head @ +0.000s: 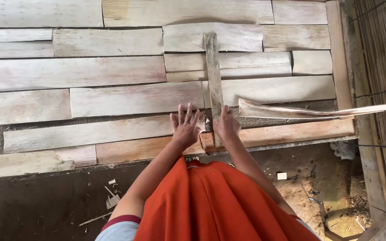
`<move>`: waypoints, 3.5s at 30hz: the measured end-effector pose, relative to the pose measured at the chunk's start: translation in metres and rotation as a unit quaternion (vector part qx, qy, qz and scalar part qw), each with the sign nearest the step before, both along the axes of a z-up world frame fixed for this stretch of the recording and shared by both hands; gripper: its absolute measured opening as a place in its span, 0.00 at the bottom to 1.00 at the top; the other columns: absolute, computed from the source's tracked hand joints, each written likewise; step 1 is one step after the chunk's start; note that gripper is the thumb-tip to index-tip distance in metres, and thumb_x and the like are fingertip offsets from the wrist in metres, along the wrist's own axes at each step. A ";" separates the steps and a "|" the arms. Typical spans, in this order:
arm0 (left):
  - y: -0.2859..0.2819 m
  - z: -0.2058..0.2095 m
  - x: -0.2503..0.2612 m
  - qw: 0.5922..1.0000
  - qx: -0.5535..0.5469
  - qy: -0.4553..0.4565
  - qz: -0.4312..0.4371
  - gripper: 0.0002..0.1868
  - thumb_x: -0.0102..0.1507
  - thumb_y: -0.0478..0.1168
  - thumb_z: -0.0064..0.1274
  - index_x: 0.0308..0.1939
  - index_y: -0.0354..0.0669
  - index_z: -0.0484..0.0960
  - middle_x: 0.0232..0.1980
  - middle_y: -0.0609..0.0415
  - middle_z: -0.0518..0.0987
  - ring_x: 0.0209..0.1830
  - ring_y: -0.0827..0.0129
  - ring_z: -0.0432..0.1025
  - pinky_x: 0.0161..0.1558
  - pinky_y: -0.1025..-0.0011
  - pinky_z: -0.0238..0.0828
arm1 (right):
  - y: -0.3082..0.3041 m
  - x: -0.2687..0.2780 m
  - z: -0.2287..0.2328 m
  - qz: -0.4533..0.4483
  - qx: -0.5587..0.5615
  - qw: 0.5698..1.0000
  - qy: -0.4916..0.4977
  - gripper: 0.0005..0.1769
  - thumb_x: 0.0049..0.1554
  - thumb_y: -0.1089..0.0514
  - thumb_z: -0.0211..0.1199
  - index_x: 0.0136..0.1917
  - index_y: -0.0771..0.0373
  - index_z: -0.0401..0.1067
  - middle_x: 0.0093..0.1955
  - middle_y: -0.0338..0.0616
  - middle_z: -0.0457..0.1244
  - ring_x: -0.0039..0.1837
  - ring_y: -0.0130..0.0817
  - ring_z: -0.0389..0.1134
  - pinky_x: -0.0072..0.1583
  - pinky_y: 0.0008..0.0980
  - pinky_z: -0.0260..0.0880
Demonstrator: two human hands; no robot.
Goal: The person uses a red utility knife to cut and trim thin wooden planks on a workbench. They repeatedly position the planks, score the wood, and snap off excess pieces to fit them into a larger wooden frame.
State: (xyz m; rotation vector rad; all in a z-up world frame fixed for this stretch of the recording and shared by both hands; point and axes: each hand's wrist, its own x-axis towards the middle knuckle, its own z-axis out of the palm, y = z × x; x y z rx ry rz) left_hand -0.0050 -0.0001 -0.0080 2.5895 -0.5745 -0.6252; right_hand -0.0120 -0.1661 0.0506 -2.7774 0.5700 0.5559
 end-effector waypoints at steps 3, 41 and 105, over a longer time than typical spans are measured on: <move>-0.002 -0.010 0.004 0.999 -0.030 0.016 0.021 0.43 0.63 0.48 0.51 0.81 0.55 0.52 0.86 0.47 0.30 0.83 0.38 0.20 0.72 0.27 0.17 | -0.012 -0.001 -0.022 0.013 0.006 0.997 -0.081 0.17 0.62 0.59 0.58 0.60 0.62 0.56 0.59 0.56 0.61 0.53 0.62 0.73 0.53 0.59 0.75; -0.018 0.115 0.018 0.890 -0.290 -0.348 -0.050 0.16 0.48 0.29 0.49 0.36 0.54 0.74 0.34 0.58 0.69 0.36 0.59 0.66 0.42 0.61 0.55 | -0.023 -0.009 -0.042 -0.166 0.517 0.824 -0.160 0.09 0.52 0.54 0.58 0.41 0.62 0.65 0.24 0.55 0.60 0.28 0.50 0.66 0.32 0.39 0.59; -0.395 0.069 0.019 0.984 0.072 -0.103 -0.128 0.40 0.52 0.33 0.59 0.69 0.55 0.70 0.53 0.47 0.74 0.55 0.50 0.66 0.58 0.49 0.55 | -0.403 0.051 0.025 0.042 -0.031 0.937 -0.346 0.23 0.60 0.73 0.53 0.67 0.59 0.61 0.68 0.51 0.54 0.53 0.44 0.65 0.53 0.40 0.73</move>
